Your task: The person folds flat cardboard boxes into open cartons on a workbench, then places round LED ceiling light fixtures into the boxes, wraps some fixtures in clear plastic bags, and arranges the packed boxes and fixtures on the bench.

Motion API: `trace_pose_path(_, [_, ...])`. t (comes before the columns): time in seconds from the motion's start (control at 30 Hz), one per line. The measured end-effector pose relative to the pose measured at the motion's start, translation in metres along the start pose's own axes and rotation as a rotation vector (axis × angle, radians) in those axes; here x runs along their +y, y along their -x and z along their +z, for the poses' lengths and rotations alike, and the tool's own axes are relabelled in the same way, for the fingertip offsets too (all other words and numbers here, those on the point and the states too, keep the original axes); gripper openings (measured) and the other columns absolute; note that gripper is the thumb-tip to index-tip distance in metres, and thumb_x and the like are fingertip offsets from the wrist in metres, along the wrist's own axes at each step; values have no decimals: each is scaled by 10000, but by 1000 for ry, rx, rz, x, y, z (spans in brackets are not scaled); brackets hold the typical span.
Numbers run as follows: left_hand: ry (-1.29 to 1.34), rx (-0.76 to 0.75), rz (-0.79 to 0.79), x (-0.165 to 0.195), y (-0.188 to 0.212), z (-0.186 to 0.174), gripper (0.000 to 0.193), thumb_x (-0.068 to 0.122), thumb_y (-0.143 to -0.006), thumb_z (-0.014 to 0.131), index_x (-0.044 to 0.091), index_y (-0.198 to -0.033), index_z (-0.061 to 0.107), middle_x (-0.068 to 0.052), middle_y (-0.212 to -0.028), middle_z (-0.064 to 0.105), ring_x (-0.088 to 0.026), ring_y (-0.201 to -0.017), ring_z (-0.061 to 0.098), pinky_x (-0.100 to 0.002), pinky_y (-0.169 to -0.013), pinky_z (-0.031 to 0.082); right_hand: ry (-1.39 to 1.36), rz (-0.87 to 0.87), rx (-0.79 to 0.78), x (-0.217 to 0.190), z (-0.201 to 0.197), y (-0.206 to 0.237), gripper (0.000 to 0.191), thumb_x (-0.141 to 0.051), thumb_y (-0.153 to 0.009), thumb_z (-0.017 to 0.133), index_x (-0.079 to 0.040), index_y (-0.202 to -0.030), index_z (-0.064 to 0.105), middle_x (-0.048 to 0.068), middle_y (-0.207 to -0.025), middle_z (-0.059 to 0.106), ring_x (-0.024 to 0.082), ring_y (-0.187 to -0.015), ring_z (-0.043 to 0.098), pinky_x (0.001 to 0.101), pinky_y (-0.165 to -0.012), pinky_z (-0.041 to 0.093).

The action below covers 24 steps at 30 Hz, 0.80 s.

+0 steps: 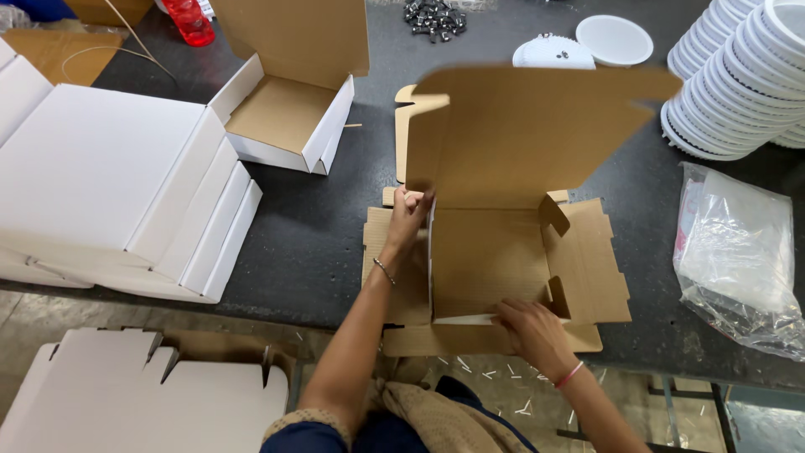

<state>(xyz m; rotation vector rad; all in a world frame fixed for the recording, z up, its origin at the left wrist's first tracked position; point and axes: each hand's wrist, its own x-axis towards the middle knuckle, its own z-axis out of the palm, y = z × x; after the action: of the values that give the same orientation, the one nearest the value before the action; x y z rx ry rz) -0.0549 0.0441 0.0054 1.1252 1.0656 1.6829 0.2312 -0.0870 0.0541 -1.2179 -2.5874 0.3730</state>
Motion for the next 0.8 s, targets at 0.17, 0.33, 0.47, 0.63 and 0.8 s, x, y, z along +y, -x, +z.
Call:
trace_pose_path(0.17, [-72,-74,-146,3,9,-11,781,504,-861,759,8,-1297,344,-83,-1090,672,-133,-955,657,-271,-790,559,120,-214,-195,-27,1,-20,517,0,-743,592,-125,-1245,616,67,-1192,663,286,-1142,601,432,-952,463])
trace_pose_path(0.33, [-135,-10,-143,9,23,0,800,448,-837,851,-59,-1276,415,-145,-1143,679,-179,-1009,666,-307,-839,587,88,-158,-317,-37,0,-26,526,24,-749,592,-147,-1244,644,39,-1168,658,262,-1110,600,419,-951,462])
trace_pose_path(0.47, [-308,130,-87,14,35,21,785,295,-760,880,-46,-1278,399,-152,-1149,650,-214,-981,690,-355,-765,620,61,-218,-48,-38,3,-17,348,-18,-668,652,-126,-991,724,78,-1128,683,282,-1050,625,426,-897,464])
trace_pose_path(0.63, [-562,235,-208,20,35,32,694,68,-766,775,-74,-1315,375,-211,-1065,701,-324,-926,724,-405,-758,596,1,37,104,-49,-9,3,188,-219,-821,721,-111,-975,735,36,-938,719,247,-959,658,402,-876,463])
trace_pose_path(0.8, [-666,346,-101,8,40,42,605,-68,-795,570,-85,-1374,394,-283,-1102,690,-450,-1032,682,-480,-863,547,-100,136,326,-79,-15,-7,315,-315,-846,751,-72,-1043,715,82,-1018,720,283,-979,650,429,-848,499])
